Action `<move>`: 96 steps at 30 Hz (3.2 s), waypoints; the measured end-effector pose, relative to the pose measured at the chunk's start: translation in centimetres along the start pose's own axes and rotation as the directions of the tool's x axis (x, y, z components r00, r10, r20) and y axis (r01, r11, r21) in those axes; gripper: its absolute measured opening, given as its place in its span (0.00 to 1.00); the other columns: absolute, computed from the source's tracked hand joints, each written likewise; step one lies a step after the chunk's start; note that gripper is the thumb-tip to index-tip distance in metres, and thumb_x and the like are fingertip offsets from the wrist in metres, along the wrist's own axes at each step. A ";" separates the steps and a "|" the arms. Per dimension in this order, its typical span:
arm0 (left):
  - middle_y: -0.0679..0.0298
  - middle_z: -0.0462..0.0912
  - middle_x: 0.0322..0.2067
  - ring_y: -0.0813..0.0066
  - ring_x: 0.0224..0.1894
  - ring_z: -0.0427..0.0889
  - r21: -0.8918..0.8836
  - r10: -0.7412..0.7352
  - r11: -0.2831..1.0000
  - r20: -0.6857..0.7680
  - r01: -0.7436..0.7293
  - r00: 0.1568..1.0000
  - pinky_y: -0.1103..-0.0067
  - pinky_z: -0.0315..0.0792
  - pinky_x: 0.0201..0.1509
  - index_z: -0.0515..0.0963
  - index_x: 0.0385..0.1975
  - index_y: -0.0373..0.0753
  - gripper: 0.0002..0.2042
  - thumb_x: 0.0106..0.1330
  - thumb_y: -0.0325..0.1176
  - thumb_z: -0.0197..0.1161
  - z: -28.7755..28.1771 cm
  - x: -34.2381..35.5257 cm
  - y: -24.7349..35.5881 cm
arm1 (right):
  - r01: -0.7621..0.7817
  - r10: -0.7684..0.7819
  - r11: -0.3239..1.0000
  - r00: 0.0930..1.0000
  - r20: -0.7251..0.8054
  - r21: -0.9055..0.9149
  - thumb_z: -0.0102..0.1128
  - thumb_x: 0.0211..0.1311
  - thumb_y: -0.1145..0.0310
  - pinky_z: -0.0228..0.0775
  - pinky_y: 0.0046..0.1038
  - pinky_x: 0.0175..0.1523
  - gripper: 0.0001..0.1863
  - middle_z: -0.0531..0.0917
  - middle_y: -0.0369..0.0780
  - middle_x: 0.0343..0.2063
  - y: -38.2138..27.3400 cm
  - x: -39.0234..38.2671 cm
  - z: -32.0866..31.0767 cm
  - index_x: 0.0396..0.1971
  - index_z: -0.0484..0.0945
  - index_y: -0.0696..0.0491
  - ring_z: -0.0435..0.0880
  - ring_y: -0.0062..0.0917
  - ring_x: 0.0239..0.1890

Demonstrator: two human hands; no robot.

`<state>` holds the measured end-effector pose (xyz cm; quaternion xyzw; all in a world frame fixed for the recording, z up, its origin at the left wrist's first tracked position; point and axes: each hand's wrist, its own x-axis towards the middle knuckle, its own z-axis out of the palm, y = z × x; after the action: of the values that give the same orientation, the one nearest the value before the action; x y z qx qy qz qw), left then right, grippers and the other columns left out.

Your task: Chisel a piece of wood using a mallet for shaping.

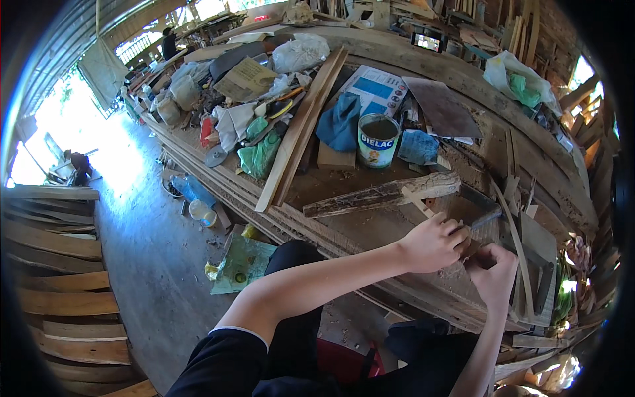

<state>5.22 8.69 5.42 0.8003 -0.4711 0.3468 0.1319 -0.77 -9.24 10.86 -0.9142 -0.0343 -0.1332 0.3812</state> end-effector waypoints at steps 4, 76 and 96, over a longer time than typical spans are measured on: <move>0.58 0.80 0.33 0.62 0.34 0.79 -0.279 -0.185 0.948 -0.082 0.156 0.979 0.70 0.73 0.38 0.80 0.27 0.37 0.09 0.56 0.36 0.66 -1.0 0.6 -1.5 | 0.546 -0.720 0.689 0.590 -0.364 -0.477 0.66 0.51 0.75 0.69 0.25 0.41 0.06 0.82 0.44 0.27 -3.3 -0.2 -2.8 0.26 0.78 0.59 0.80 0.25 0.34; 0.52 0.75 0.22 0.54 0.22 0.78 -0.787 -0.833 0.206 0.171 0.582 0.527 0.68 0.71 0.26 0.81 0.44 0.39 0.10 0.69 0.32 0.55 -0.9 2.7 11.2 | 0.497 -0.271 0.176 0.854 -0.443 0.850 0.43 0.68 0.62 0.40 0.26 0.22 0.20 0.53 0.31 0.10 0.5 -2.3 1.0 0.14 0.54 0.46 0.47 0.18 0.14; 0.58 0.72 0.20 0.62 0.16 0.74 -0.730 -0.808 0.442 -0.071 0.522 0.585 0.75 0.66 0.19 0.82 0.39 0.35 0.08 0.65 0.25 0.57 -0.7 1.9 10.1 | 0.597 -0.282 0.211 0.795 -0.536 0.774 0.46 0.59 0.79 0.44 0.25 0.19 0.12 0.54 0.33 0.10 -0.8 -2.2 2.2 0.19 0.58 0.54 0.51 0.17 0.11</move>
<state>-2.97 2.54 6.03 0.7307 -0.1543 0.2401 0.6201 -2.57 -7.01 9.36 -0.4582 -0.3094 -0.3211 0.7689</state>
